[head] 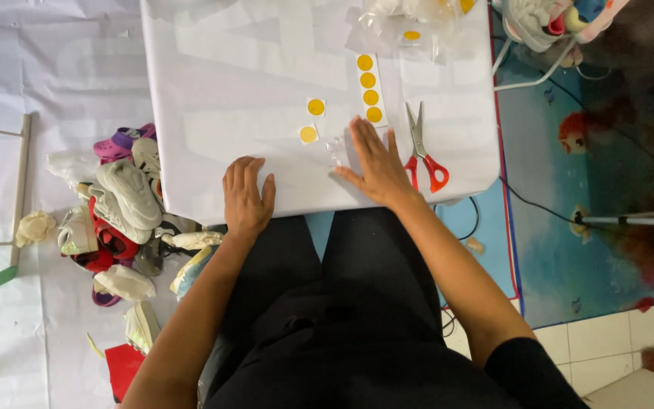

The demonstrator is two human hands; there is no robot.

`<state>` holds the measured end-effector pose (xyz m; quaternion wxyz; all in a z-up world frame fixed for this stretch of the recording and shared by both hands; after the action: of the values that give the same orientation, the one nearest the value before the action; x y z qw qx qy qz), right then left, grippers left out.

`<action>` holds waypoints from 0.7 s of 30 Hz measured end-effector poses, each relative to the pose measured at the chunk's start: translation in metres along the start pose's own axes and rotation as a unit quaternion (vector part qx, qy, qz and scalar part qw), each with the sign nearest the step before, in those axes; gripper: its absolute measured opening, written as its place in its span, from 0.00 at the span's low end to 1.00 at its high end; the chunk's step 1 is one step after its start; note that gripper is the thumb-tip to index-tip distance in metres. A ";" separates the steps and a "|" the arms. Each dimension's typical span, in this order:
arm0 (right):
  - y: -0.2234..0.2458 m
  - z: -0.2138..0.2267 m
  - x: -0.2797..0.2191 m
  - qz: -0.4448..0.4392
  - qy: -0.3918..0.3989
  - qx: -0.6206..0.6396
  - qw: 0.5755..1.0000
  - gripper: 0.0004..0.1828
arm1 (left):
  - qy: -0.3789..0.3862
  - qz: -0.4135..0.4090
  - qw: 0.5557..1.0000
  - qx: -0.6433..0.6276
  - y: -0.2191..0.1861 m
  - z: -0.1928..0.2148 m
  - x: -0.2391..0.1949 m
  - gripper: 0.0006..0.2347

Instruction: The person uses red-handled scissors to cut out circular yellow stickers from a white sheet. They carefully trim around the edges of each sticker, placing the finished pieces on the table. The person repeats this process for several stickers, handling them one at a time.

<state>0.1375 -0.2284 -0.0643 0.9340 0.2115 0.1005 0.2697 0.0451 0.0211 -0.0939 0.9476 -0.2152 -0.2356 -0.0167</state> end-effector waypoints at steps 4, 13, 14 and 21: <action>-0.005 -0.002 0.013 -0.024 0.026 -0.029 0.999 0.50 | -0.003 0.002 1.000 -0.002 0.002 0.003 -0.001 0.11; 0.019 -0.011 -0.029 0.033 -0.042 0.021 0.998 0.45 | -0.085 0.025 0.989 -0.119 -0.009 0.029 -0.002 0.04; 0.018 -0.007 -0.033 0.035 -0.093 0.043 0.994 0.41 | -0.100 0.037 0.983 -0.147 -0.015 0.034 0.002 0.07; 0.029 0.038 -0.048 0.015 -0.177 0.084 0.981 0.33 | -0.144 0.033 0.950 -0.276 -0.096 0.093 0.044 0.13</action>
<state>0.0954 -0.2456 -0.0135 0.9117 0.3350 -0.0475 0.2330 0.0308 -0.0245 0.0391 0.8072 -0.4760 -0.3486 -0.0189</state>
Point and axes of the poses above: each hand's wrist, its own x-axis towards the middle knuckle, its own z-axis out of the back of the hand, y = z × x, the point moved 4 cm from there along x, towards the middle knuckle, and after that the axes turned 5 degrees about x, right-handed, at the moved point
